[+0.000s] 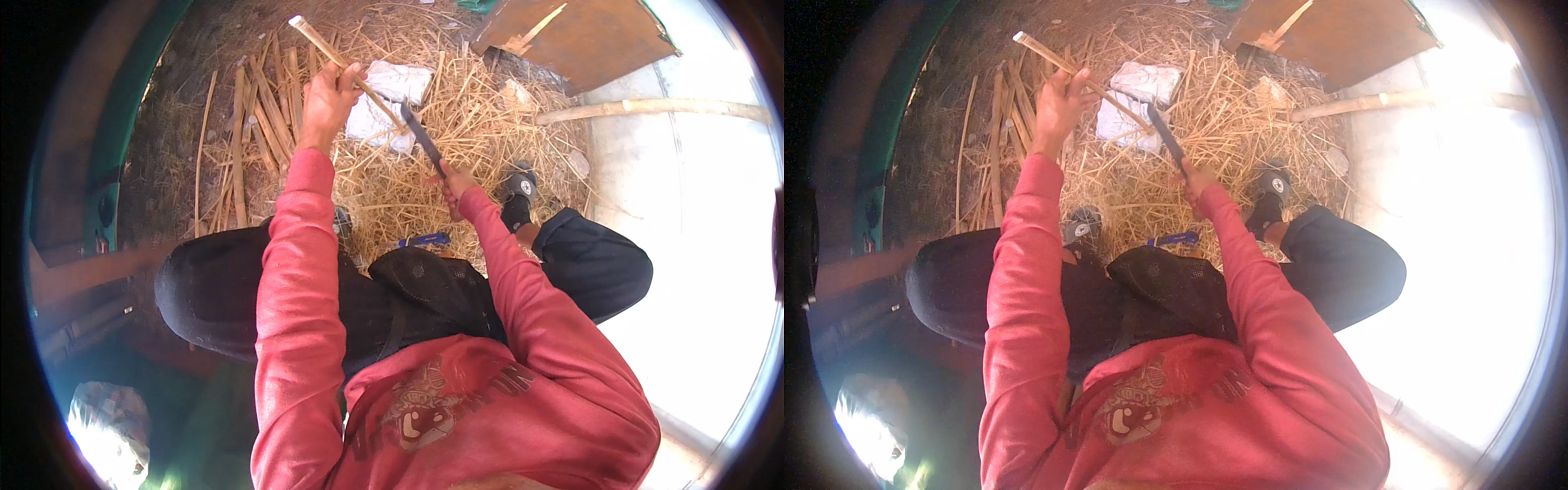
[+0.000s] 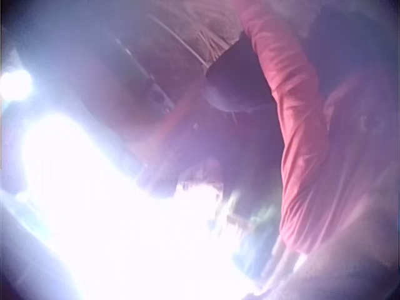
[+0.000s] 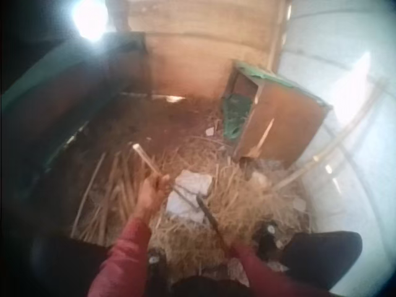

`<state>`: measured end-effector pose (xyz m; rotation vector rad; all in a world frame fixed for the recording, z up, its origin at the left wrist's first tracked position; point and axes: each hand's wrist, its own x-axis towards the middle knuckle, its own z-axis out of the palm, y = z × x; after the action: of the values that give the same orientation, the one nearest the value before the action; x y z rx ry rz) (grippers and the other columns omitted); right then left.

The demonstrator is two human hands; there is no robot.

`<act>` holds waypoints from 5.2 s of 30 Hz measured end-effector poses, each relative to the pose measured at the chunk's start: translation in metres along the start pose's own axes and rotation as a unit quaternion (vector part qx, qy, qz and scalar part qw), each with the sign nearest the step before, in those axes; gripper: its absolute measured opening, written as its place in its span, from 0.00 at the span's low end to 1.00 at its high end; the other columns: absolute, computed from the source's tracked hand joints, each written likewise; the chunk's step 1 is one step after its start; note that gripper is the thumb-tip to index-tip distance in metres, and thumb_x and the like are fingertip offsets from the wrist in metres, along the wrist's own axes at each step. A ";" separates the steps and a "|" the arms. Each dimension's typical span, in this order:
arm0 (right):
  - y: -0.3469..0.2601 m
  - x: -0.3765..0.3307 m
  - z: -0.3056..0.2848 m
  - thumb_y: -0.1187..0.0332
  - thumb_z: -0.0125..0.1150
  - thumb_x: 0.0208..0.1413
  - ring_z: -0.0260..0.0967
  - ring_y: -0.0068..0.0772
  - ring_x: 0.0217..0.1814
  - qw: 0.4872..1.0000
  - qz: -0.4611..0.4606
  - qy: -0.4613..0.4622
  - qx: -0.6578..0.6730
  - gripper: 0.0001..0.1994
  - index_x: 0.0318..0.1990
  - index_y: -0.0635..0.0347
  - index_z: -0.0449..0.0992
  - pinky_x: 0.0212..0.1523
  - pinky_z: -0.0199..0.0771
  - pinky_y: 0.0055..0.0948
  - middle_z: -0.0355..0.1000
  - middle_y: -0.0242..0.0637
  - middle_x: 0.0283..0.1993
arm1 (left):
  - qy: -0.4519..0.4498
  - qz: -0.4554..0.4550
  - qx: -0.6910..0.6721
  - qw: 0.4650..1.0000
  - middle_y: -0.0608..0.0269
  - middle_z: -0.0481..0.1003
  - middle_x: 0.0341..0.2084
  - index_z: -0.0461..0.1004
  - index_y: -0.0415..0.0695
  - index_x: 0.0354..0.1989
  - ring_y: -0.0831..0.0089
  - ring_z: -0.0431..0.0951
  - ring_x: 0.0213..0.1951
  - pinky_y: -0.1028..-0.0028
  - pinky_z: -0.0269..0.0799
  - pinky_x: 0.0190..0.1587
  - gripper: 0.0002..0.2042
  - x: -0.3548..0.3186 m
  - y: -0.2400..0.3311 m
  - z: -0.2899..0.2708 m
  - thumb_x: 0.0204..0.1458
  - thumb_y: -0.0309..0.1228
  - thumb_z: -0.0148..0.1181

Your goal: The person sits on a straw-covered floor and uses a knife to sharpen a long, thin stick. They repeatedly scrape the blade along the stick's surface to create a point, then switch to a larger stick and continue the sharpening process.

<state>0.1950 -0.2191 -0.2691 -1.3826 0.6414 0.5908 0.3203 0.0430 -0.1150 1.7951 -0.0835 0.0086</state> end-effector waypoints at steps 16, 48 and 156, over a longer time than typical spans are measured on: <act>0.049 0.042 0.019 0.39 0.45 0.62 0.61 0.32 0.11 0.973 -0.017 0.140 -0.182 0.34 0.31 0.68 0.79 0.14 0.60 0.35 0.62 0.36 0.12 | 0.019 -0.013 0.006 1.000 0.52 0.80 0.37 0.73 0.36 0.49 0.66 0.83 0.37 0.70 0.83 0.38 0.17 -0.001 0.005 -0.006 0.62 0.39 0.52; 0.028 0.005 0.058 0.54 0.47 0.65 0.69 0.41 0.17 0.738 -0.435 0.361 -0.368 0.22 0.32 0.62 0.80 0.25 0.70 0.40 0.69 0.43 0.15 | -0.004 0.028 -0.015 0.999 0.52 0.80 0.37 0.70 0.36 0.48 0.67 0.83 0.34 0.73 0.80 0.39 0.16 0.000 -0.001 0.000 0.64 0.39 0.50; 0.006 -0.022 0.035 0.49 0.42 0.66 0.71 0.40 0.25 0.937 -0.147 0.200 -0.245 0.24 0.41 0.58 0.80 0.31 0.72 0.41 0.72 0.47 0.23 | 0.045 0.142 0.239 0.960 0.47 0.78 0.20 0.78 0.33 0.28 0.58 0.80 0.22 0.61 0.75 0.31 0.18 -0.014 0.013 0.033 0.51 0.41 0.67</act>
<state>0.1772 -0.1834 -0.2547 -2.0593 0.6112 0.2284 0.3046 0.0090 -0.1102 2.2479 -0.2930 0.3416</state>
